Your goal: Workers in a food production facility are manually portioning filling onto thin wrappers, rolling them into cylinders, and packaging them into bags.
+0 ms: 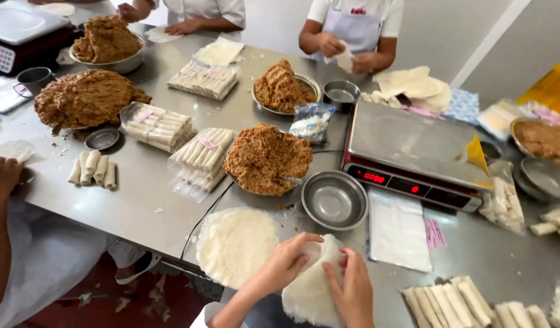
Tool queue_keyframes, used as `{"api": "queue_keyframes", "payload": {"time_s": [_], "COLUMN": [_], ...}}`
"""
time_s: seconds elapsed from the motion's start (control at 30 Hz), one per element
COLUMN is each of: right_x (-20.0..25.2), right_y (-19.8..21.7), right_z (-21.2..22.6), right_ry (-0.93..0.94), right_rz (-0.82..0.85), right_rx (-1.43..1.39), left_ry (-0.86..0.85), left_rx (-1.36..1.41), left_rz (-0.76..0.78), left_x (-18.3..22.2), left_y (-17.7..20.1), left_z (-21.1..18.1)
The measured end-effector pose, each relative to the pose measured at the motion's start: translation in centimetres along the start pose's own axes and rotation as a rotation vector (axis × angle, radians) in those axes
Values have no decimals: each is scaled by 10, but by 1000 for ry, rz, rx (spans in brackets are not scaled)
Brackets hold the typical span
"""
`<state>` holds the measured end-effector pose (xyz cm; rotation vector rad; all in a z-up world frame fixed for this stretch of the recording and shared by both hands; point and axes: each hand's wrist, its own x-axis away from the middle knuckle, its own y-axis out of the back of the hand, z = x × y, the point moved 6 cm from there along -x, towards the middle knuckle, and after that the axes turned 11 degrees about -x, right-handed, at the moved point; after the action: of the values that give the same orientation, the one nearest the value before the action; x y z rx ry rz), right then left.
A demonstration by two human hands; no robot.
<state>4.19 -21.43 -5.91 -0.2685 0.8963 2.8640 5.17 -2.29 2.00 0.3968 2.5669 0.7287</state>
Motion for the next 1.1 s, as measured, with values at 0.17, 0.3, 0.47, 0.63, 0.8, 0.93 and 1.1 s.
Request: {"api": "queue_keyframes", "payload": {"time_s": [0.17,0.3,0.47,0.63,0.8,0.93,1.1], "right_x": [-4,4,7,4,6,15,6], "right_y": [-7,-8,-16,-23,8,8,17], "right_z": [11,-15,-7,-2,42,72,67], "right_ry": [118,-139,-267,-407,50,250,199], "right_rz": [102,174,135,16,-160,-64,-109], "right_rx": [-76,-731,-1079,-1042,-456,-396,-337], "left_ry": [-39,103,62,-112,89,93,160], "left_rx": [58,93,50,11,-206,-294,-338], "left_rz": [-43,-118,-172,-136,-292,-183,-120], "left_x": [11,23,31,31,31,16,16], "left_y": [-1,28,32,25,29,13,-9], "left_z": [-3,11,3,-31,-14,-6,22]}}
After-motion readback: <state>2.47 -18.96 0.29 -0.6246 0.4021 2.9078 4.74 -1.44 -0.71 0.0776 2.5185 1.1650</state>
